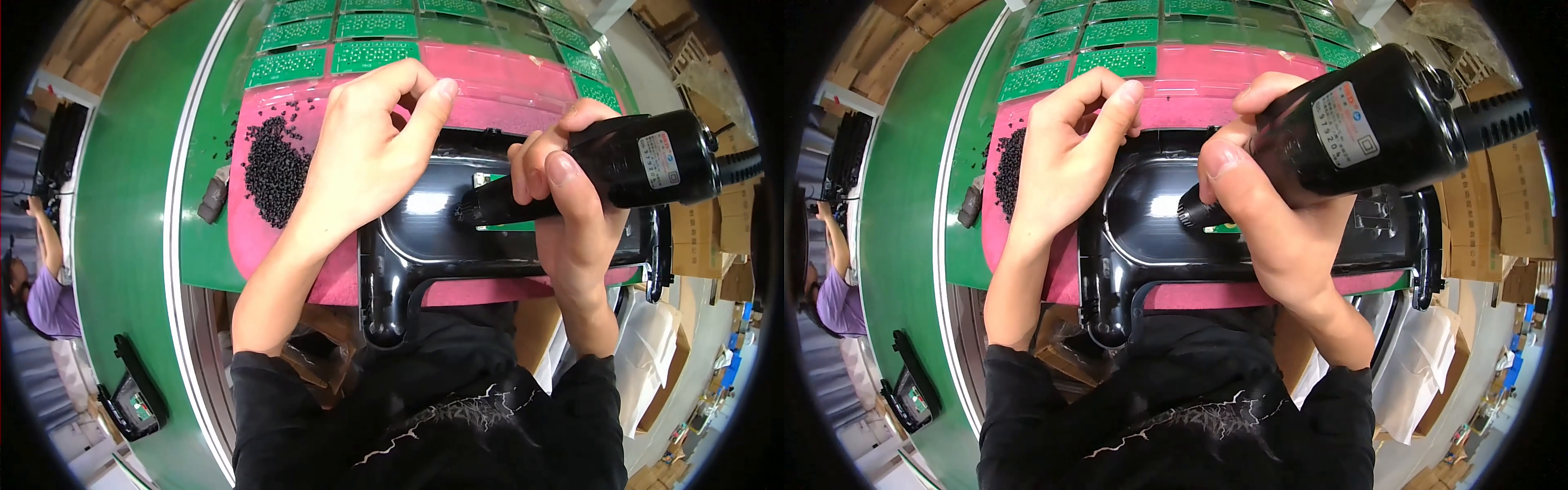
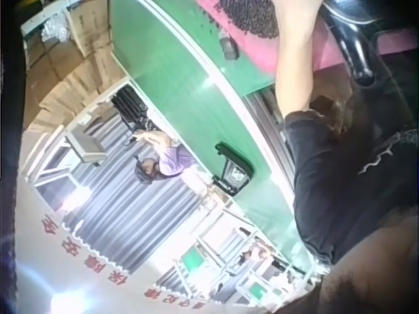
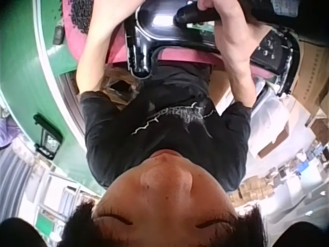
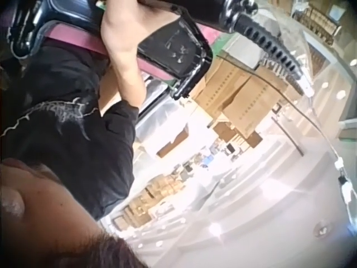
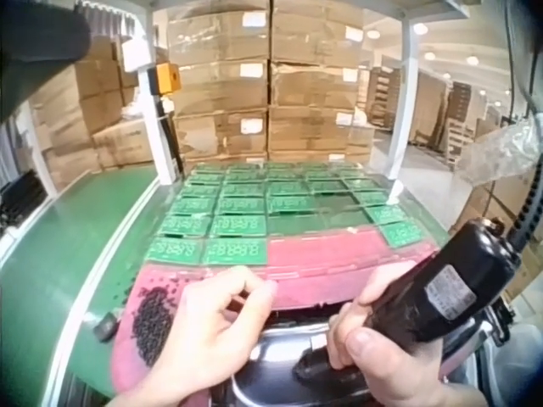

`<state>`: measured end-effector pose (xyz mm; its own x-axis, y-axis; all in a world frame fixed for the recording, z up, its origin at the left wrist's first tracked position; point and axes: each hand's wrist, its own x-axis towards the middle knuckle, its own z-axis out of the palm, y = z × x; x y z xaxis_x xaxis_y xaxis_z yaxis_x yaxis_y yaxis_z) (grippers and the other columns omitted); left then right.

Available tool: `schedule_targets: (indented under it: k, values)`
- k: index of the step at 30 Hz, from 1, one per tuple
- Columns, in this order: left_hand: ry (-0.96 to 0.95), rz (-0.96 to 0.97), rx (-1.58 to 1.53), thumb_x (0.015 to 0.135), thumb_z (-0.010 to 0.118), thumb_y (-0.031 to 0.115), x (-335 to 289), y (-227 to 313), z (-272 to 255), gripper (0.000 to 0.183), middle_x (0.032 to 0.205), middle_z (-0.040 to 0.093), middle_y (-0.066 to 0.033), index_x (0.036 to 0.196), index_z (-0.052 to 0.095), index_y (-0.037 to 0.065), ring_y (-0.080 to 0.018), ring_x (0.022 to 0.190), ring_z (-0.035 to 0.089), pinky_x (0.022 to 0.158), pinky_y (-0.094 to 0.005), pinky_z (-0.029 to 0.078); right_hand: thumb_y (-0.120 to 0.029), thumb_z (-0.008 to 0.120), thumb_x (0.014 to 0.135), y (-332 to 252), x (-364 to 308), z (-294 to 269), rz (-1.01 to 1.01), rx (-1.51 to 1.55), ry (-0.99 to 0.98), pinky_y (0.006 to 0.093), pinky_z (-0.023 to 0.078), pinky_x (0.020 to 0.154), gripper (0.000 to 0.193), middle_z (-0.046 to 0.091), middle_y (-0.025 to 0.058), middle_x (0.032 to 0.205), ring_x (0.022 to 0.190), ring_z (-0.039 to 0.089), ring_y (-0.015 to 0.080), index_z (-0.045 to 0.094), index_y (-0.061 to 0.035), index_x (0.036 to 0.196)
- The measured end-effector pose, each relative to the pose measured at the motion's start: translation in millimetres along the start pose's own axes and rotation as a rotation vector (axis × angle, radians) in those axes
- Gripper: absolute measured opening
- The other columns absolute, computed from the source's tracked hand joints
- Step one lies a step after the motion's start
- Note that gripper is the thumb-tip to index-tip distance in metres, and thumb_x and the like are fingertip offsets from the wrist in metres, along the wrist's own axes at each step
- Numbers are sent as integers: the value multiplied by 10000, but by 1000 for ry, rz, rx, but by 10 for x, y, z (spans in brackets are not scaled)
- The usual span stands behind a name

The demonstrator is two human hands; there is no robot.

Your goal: Assembling electronic components by installing a circuit board into a plastic housing and securing it with an electric screwdriver.

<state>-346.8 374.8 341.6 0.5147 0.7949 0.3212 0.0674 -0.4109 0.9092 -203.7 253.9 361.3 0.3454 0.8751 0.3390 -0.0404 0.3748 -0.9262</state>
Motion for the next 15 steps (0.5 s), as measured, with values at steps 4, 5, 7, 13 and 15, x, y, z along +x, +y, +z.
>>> schedule_targets:
  k: [4,5,7,13,15]
  values:
    - [19,51,18,932,636,137,-15,-50,3,171,807,670,-127,900,669,-27,-210,715,650,631,-321,513,-134,623,900,5,7,29,7,-72,4,317,422,663,331,499,39,736,632,473,136,466,-59,1182]
    - [20,49,19,932,636,137,-10,-69,-4,171,807,670,-127,900,669,-27,-210,715,650,631,-321,513,-134,623,900,27,11,44,9,-71,3,317,422,663,331,499,39,736,632,473,136,466,-59,1182]
    - [-48,81,74,957,633,114,15,-117,-21,138,886,695,-40,998,691,-5,-92,760,616,702,-245,505,-145,638,890,115,23,97,-33,29,-54,335,438,716,357,514,52,754,674,502,163,463,-68,1192]
    - [-66,70,123,918,675,104,15,-137,-53,127,935,718,-64,1008,709,21,-123,795,656,697,-261,519,-163,662,874,370,5,307,63,328,-40,366,445,772,396,543,85,799,779,532,221,467,-95,1212]
    - [-78,62,140,910,686,111,-4,-97,-76,129,933,720,-60,1003,710,24,-127,801,661,692,-262,520,-184,651,877,320,-1,282,72,315,-48,361,445,781,377,536,74,785,761,525,210,470,-95,1196]
